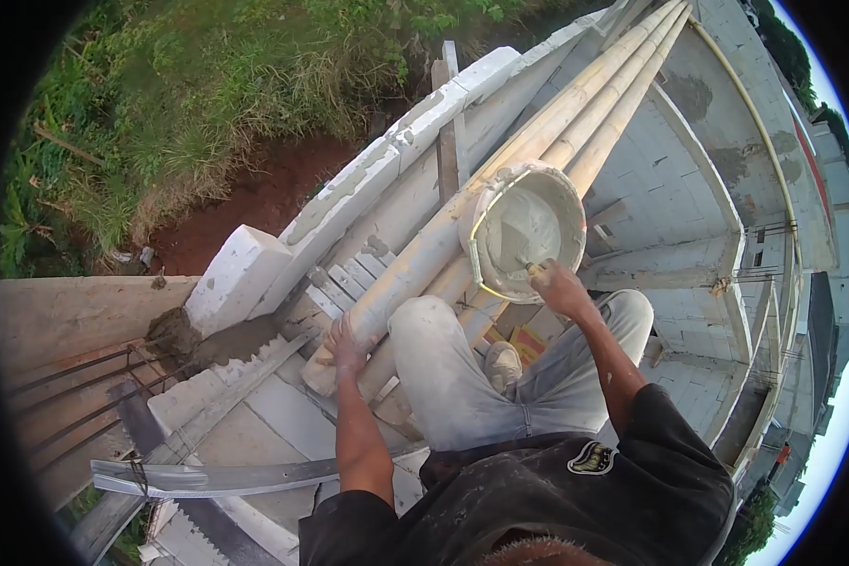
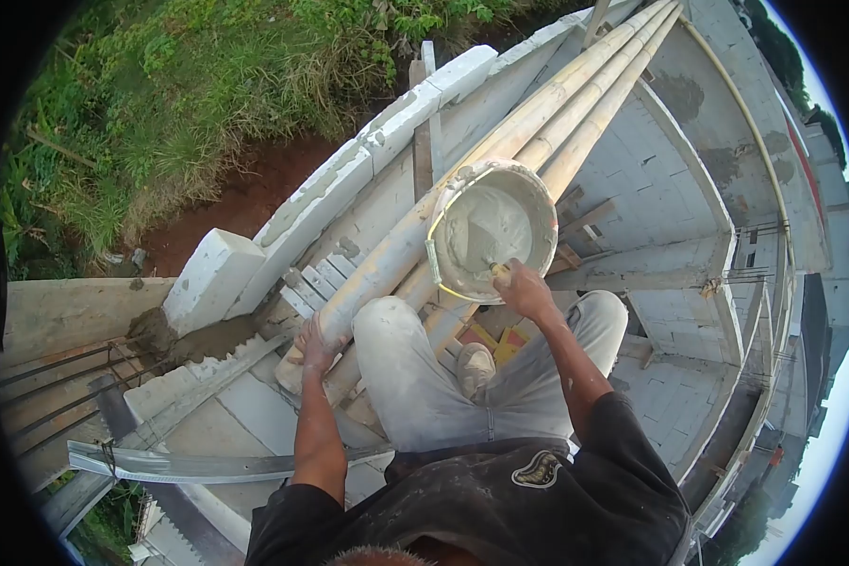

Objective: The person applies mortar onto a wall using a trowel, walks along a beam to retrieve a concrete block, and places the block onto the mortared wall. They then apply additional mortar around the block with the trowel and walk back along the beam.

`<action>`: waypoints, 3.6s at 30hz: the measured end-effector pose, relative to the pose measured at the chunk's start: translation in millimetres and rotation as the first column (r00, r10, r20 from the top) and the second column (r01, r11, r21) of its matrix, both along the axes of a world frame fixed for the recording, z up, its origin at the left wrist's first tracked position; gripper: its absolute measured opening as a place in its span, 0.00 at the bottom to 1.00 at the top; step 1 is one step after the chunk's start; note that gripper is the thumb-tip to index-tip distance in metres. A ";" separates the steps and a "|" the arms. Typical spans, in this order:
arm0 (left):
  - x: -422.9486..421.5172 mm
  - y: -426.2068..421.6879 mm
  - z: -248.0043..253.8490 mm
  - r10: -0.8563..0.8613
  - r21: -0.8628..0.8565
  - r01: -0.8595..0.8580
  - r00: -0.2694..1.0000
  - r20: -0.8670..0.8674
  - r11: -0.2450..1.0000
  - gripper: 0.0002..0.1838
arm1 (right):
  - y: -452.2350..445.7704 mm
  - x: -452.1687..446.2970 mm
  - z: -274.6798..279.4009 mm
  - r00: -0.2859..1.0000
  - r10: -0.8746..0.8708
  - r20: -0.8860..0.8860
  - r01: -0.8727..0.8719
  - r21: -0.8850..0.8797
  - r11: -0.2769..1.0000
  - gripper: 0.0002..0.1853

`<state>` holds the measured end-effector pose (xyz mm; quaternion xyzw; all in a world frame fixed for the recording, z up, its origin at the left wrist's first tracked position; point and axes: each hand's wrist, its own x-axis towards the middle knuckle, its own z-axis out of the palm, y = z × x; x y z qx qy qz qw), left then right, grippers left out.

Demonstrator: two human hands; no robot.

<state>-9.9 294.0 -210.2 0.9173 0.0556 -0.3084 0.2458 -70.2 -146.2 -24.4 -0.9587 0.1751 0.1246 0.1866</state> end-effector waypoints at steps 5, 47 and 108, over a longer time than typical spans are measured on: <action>-4.5 6.6 -15.0 -0.016 -0.052 0.018 1.000 0.020 0.999 0.57 | 9.3 -24.7 52.0 0.849 -0.490 -0.195 0.514 0.515 0.686 0.22; 5.6 -21.7 -2.2 0.029 0.283 0.012 0.990 -0.141 0.959 0.30 | 145.2 397.2 -172.9 0.400 -0.848 -0.348 -0.004 0.925 -0.381 0.23; 8.0 -19.5 20.5 0.041 0.159 -0.028 0.996 -0.078 0.987 0.50 | 118.4 -38.3 80.5 0.829 -0.559 -0.028 0.344 0.812 0.471 0.21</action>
